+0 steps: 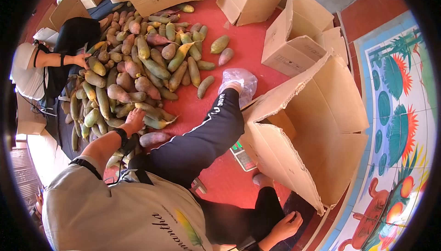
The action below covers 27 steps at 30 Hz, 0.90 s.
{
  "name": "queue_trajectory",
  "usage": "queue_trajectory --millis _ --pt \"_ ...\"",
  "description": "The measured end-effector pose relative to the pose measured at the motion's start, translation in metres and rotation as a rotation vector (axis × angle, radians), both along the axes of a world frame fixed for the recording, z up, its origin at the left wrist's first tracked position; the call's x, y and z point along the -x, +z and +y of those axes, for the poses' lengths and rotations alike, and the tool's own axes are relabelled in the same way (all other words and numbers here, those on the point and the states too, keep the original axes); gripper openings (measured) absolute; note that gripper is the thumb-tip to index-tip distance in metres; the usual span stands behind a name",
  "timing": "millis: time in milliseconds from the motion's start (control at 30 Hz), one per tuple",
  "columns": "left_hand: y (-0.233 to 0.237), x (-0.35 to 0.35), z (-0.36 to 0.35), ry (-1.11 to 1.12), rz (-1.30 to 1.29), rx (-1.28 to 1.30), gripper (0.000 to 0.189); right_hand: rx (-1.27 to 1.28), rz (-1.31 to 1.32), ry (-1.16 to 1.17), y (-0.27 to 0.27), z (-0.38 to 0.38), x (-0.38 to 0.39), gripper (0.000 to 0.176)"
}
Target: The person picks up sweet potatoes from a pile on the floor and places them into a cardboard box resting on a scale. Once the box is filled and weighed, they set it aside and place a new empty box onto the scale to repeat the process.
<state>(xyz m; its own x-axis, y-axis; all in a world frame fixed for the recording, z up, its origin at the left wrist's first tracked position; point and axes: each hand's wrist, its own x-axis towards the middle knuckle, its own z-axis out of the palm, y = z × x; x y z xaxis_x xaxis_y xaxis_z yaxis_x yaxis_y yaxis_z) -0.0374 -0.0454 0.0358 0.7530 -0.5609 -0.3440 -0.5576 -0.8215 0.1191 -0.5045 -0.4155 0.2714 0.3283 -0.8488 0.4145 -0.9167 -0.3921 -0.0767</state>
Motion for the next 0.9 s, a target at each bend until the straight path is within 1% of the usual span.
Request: queue_trajectory --millis 33,100,133,167,233,267,300,367,400,433,500,533,600,633,700,833,900 --pt "0.002 -0.004 -0.004 0.006 -0.001 0.001 0.034 0.001 -0.001 0.006 -0.001 -0.001 -0.001 0.016" --pt "0.008 -0.013 -0.014 -0.118 -0.144 0.004 0.037 0.013 0.000 0.020 -0.002 -0.001 0.001 0.016" --pt "0.014 -0.019 -0.019 -0.139 -0.200 0.054 0.037 0.013 0.001 0.025 -0.003 -0.002 0.002 0.016" --pt "0.016 -0.028 -0.021 -0.135 -0.199 0.054 0.037 0.008 0.007 0.023 -0.003 -0.003 0.002 0.016" --pt "0.017 -0.040 -0.023 -0.114 -0.359 0.025 0.037 0.005 0.015 0.023 -0.003 -0.003 0.004 0.016" --pt "0.027 -0.041 -0.024 -0.059 -0.369 -0.051 0.045 -0.004 0.008 0.027 -0.003 -0.003 0.004 0.016" --pt "0.028 -0.044 -0.022 -0.057 -0.370 -0.048 0.045 -0.011 0.000 0.031 -0.004 -0.003 0.004 0.016" --pt "0.028 -0.054 -0.010 0.040 -0.410 -0.160 0.054 -0.007 0.005 0.030 -0.005 -0.004 0.006 0.015" --pt "0.030 -0.061 -0.005 0.058 -0.341 -0.271 0.066 -0.007 0.014 0.029 -0.005 -0.004 0.005 0.015" --pt "0.016 -0.069 0.008 0.071 -0.333 -0.286 0.066 -0.005 0.012 0.026 -0.005 -0.004 0.005 0.015" --pt "0.025 -0.069 0.018 -0.047 -0.315 -0.341 0.053 -0.015 0.013 0.021 -0.004 -0.003 0.004 0.016" --pt "0.025 -0.070 0.019 -0.047 -0.315 -0.342 0.053 -0.015 0.012 0.021 -0.003 -0.002 0.004 0.016" --pt "0.023 -0.070 0.022 -0.138 -0.338 -0.441 0.035 -0.006 0.021 0.029 -0.004 -0.002 0.003 0.016" --pt "0.023 -0.069 0.023 -0.137 -0.338 -0.442 0.035 -0.007 0.021 0.030 -0.003 -0.003 0.003 0.016" --pt "0.022 -0.068 0.025 -0.122 -0.312 -0.437 0.023 -0.001 0.027 0.057 -0.003 -0.003 0.003 0.016" --pt "0.031 -0.062 0.032 -0.153 -0.269 -0.450 0.023 -0.014 0.005 0.052 -0.003 -0.003 0.004 0.016" --pt "0.038 -0.060 0.034 -0.087 -0.239 -0.369 0.022 -0.012 0.012 0.054 -0.003 -0.003 0.004 0.016"
